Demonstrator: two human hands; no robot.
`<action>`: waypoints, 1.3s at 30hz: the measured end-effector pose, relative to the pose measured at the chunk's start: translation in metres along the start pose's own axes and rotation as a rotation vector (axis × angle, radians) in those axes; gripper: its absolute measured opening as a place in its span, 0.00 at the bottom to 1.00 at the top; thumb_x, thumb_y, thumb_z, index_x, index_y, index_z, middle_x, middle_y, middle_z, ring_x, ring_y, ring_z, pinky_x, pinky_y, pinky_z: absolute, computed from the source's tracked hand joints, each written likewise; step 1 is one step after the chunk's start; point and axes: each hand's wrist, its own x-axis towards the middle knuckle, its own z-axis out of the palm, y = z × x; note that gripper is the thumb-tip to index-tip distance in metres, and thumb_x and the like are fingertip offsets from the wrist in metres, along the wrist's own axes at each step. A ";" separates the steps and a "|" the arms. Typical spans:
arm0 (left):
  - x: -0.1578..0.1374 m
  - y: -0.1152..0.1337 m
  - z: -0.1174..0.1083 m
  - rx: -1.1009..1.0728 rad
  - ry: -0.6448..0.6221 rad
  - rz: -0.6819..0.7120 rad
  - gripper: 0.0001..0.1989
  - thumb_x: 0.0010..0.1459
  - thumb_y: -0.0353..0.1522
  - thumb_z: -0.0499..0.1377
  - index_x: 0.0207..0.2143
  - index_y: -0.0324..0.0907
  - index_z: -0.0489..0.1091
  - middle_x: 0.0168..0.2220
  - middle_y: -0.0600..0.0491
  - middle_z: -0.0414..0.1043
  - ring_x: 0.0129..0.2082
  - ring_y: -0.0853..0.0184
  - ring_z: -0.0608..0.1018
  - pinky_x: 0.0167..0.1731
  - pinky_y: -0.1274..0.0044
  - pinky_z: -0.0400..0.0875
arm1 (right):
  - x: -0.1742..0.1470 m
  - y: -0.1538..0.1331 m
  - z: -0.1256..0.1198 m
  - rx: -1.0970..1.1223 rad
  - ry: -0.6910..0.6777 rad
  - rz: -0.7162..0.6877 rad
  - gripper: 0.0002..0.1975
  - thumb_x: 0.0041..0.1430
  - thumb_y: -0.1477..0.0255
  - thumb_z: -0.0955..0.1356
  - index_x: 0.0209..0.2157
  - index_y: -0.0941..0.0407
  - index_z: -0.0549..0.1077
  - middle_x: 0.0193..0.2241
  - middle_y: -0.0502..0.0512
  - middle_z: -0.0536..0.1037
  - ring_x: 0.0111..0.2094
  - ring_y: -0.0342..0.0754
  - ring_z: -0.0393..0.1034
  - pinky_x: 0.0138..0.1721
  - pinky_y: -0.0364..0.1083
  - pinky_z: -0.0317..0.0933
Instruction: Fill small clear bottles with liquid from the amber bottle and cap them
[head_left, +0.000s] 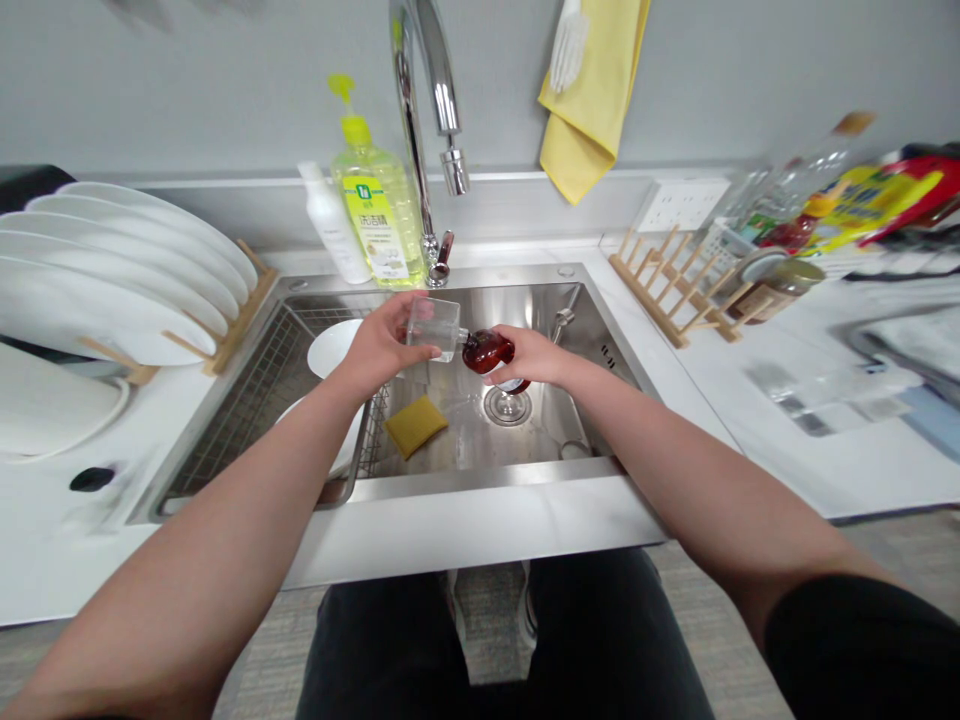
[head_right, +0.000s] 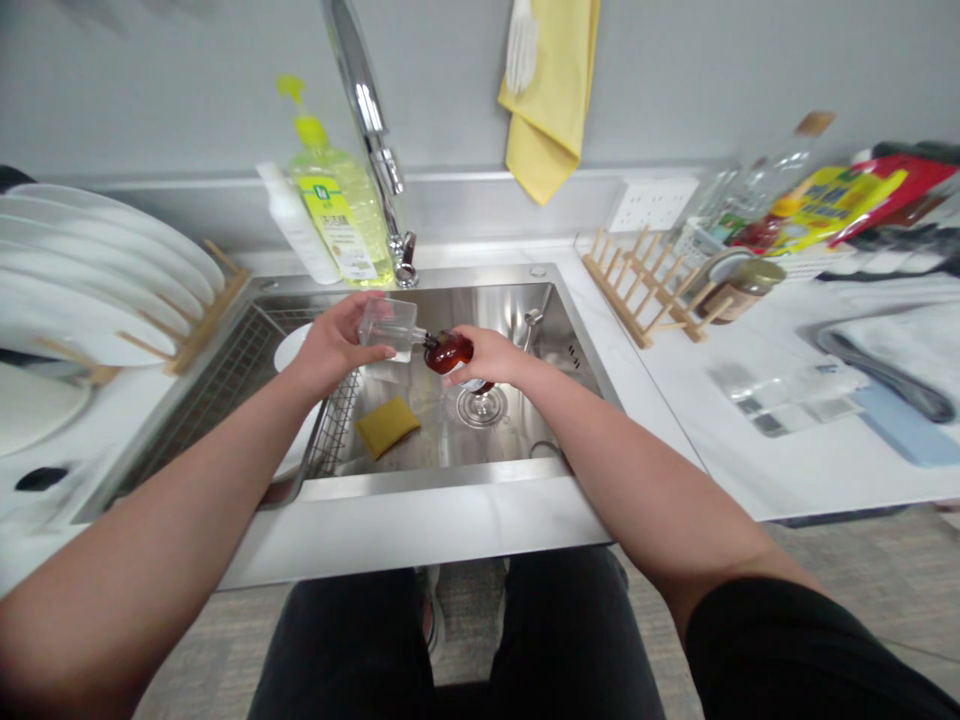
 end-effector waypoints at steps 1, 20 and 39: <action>0.000 0.000 0.000 -0.004 0.001 -0.007 0.49 0.37 0.33 0.85 0.64 0.44 0.77 0.59 0.44 0.83 0.61 0.48 0.84 0.63 0.58 0.80 | 0.000 0.000 0.000 0.003 0.001 -0.003 0.29 0.46 0.68 0.86 0.50 0.55 0.81 0.45 0.54 0.89 0.48 0.58 0.83 0.51 0.51 0.72; -0.002 -0.005 -0.006 -0.003 -0.017 0.006 0.52 0.42 0.34 0.85 0.71 0.49 0.76 0.60 0.45 0.84 0.58 0.51 0.85 0.60 0.59 0.82 | 0.001 0.004 0.001 0.047 0.006 -0.009 0.33 0.44 0.67 0.87 0.53 0.54 0.82 0.47 0.55 0.88 0.50 0.60 0.83 0.55 0.55 0.74; 0.000 -0.007 -0.006 -0.005 -0.029 0.039 0.56 0.42 0.36 0.86 0.74 0.51 0.74 0.62 0.46 0.82 0.63 0.46 0.83 0.65 0.56 0.79 | 0.001 0.003 0.003 0.084 -0.016 -0.024 0.31 0.43 0.66 0.86 0.49 0.54 0.81 0.45 0.52 0.88 0.49 0.59 0.83 0.53 0.53 0.75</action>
